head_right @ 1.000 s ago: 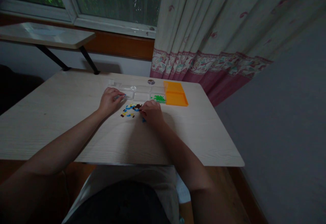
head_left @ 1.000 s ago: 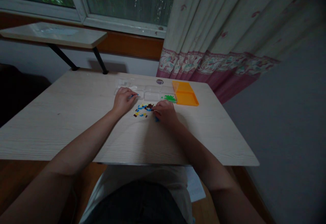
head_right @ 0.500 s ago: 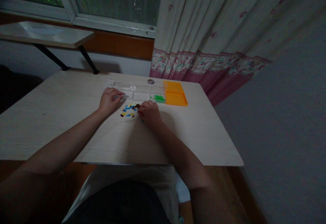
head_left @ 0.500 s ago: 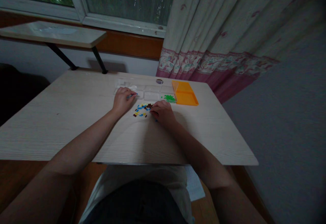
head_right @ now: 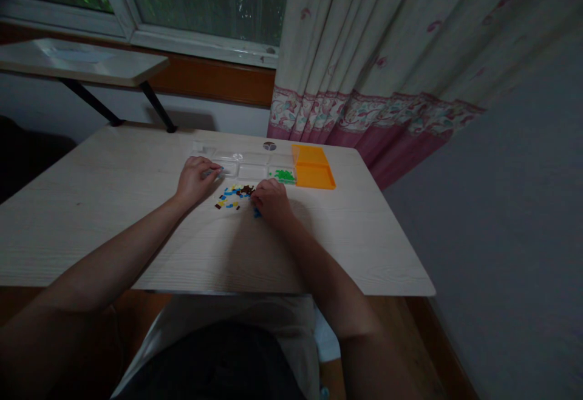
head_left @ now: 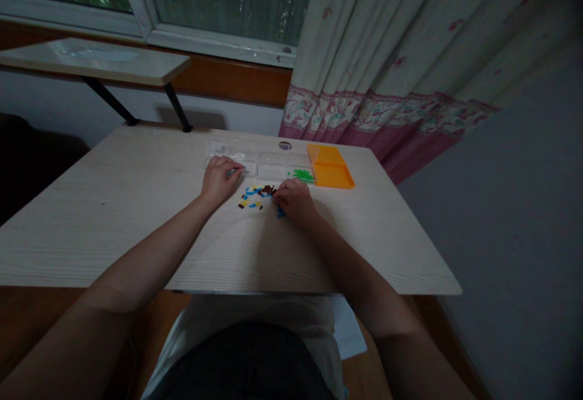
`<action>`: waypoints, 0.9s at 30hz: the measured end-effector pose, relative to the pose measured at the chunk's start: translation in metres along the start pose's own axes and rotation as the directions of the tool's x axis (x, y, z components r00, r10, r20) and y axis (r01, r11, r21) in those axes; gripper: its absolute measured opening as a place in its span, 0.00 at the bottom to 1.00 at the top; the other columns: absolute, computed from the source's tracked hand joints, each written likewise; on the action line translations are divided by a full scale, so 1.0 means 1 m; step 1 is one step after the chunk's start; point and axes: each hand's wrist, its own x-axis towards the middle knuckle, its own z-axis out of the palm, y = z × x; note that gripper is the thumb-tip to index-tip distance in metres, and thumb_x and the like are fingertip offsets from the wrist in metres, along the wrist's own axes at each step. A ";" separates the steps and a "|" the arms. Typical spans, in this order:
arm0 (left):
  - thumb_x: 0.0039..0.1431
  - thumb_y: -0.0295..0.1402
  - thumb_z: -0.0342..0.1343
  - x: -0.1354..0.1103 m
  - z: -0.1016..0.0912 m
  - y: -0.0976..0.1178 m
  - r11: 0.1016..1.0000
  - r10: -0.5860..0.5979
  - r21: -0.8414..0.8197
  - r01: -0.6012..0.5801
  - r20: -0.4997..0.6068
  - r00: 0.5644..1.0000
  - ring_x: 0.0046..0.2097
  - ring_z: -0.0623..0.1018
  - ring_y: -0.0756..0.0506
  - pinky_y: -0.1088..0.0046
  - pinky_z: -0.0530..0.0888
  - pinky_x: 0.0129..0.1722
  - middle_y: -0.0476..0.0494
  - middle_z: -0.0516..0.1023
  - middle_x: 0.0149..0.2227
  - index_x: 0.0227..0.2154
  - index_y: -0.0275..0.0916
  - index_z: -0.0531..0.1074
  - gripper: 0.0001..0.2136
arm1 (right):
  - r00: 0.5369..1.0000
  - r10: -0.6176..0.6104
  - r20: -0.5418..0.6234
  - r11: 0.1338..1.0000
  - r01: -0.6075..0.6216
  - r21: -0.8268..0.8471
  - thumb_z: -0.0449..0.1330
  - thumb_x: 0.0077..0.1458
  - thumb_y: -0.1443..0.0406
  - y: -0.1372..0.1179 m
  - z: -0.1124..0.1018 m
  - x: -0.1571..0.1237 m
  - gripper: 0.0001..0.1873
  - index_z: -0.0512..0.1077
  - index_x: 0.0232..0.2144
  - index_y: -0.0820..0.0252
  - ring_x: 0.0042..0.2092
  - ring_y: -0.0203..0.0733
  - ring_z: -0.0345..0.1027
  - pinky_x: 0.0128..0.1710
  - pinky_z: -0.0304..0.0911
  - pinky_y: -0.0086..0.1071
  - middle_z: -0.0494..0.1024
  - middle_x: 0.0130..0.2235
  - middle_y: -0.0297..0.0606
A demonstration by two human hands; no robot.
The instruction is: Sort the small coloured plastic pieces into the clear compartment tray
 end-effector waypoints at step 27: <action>0.60 0.39 0.57 -0.002 0.003 -0.019 0.972 -0.190 0.136 0.192 -0.022 0.981 0.45 0.67 0.40 0.61 0.63 0.48 0.42 0.74 0.37 0.35 0.41 0.79 0.09 | 0.986 -0.006 -0.169 0.994 0.024 0.106 0.61 0.59 0.63 0.004 0.002 0.000 0.07 0.80 0.32 0.54 0.44 0.46 0.64 0.47 0.56 0.40 0.77 0.38 0.39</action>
